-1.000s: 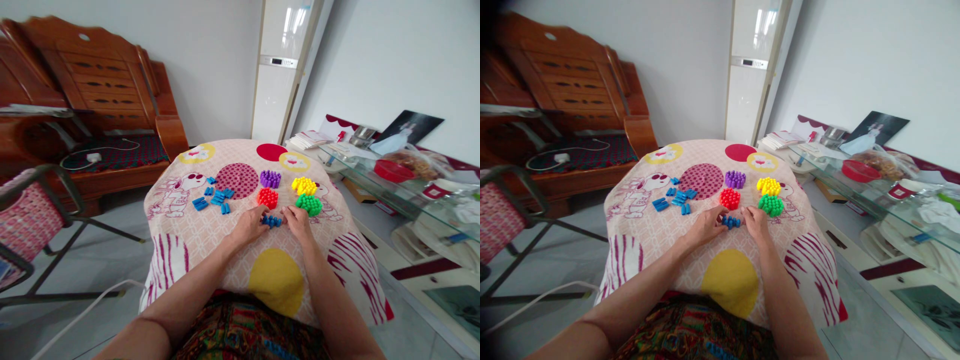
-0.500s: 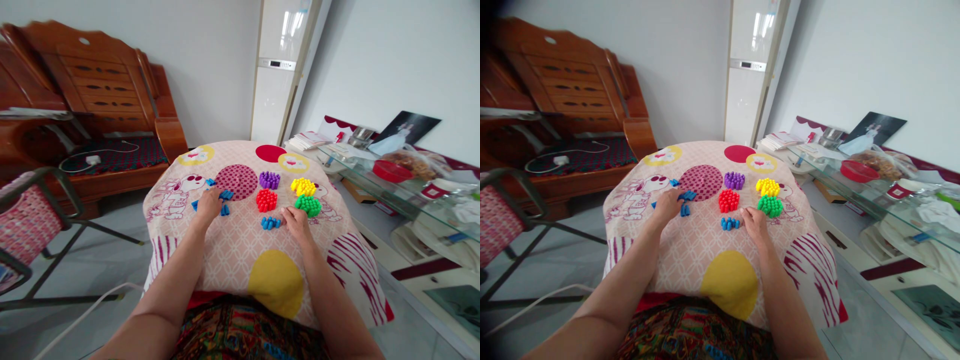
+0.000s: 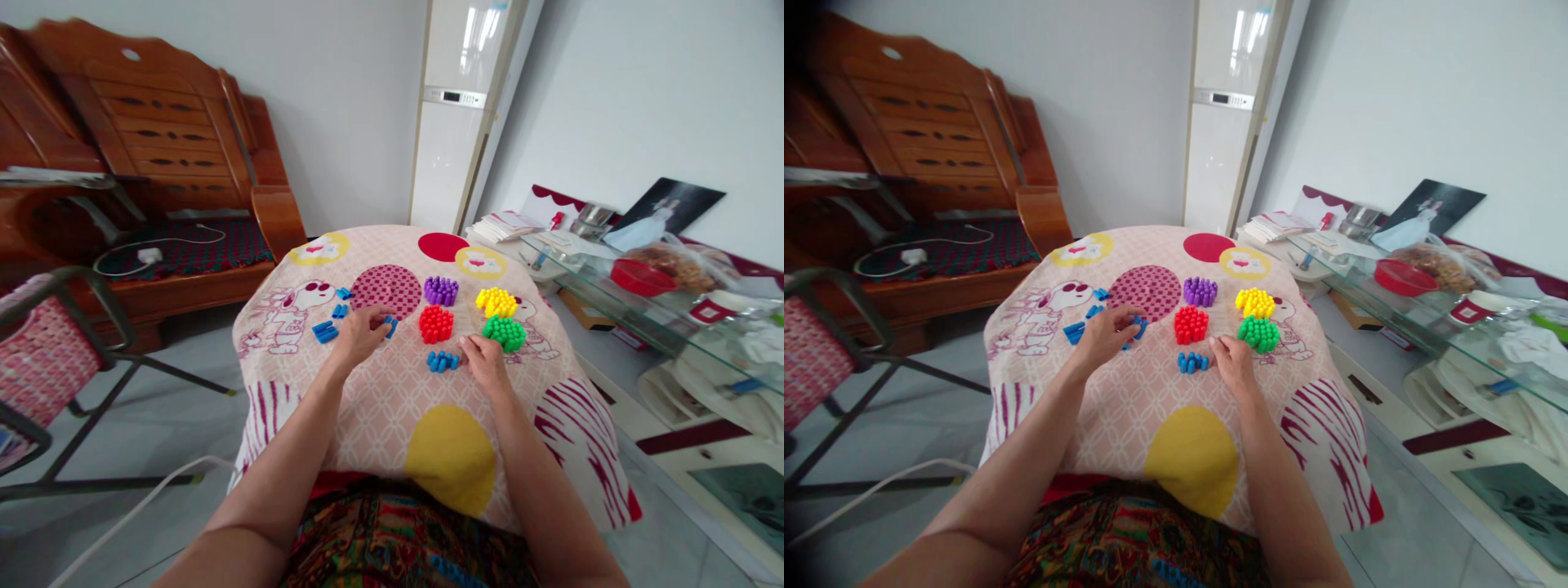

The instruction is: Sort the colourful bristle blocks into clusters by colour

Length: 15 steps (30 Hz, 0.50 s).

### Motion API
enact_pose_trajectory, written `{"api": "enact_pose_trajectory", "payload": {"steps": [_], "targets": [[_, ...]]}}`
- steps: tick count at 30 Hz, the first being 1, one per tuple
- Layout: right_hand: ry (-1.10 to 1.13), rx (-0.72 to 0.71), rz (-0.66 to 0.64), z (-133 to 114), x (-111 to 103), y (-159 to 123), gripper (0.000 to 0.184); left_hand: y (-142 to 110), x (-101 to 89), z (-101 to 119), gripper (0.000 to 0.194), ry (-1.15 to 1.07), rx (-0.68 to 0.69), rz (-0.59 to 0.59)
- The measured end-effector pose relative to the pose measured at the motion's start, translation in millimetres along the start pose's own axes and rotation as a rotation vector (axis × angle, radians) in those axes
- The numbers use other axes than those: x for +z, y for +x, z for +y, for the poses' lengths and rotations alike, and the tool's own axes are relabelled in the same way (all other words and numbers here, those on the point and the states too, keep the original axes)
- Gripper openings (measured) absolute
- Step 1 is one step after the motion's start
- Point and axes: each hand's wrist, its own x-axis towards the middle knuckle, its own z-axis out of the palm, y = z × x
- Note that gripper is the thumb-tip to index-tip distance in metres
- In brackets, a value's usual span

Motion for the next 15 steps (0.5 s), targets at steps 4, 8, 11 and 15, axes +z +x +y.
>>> {"api": "enact_pose_trajectory", "payload": {"steps": [4, 8, 11, 15], "targets": [[0.001, 0.001, -0.006, 1.3, -0.1, 0.5, 0.039, -4.5, 13.8, -0.9, 0.026, -0.14, 0.015, -0.132], [-0.006, 0.004, -0.014, 0.4, -1.1, 0.5, 0.04, -11.2, 19.0, 5.3, 0.02, -0.176, 0.064, -0.186], [0.003, 0.006, -0.019, -2.4, -1.8, 0.2, 0.04, -22.5, 22.6, 22.8, 0.016, -0.169, 0.101, -0.238], [0.03, 0.017, -0.027, -6.5, -2.5, -0.2, 0.037, -42.7, 39.6, 47.6, 0.008, -0.051, 0.168, -0.197]]}}
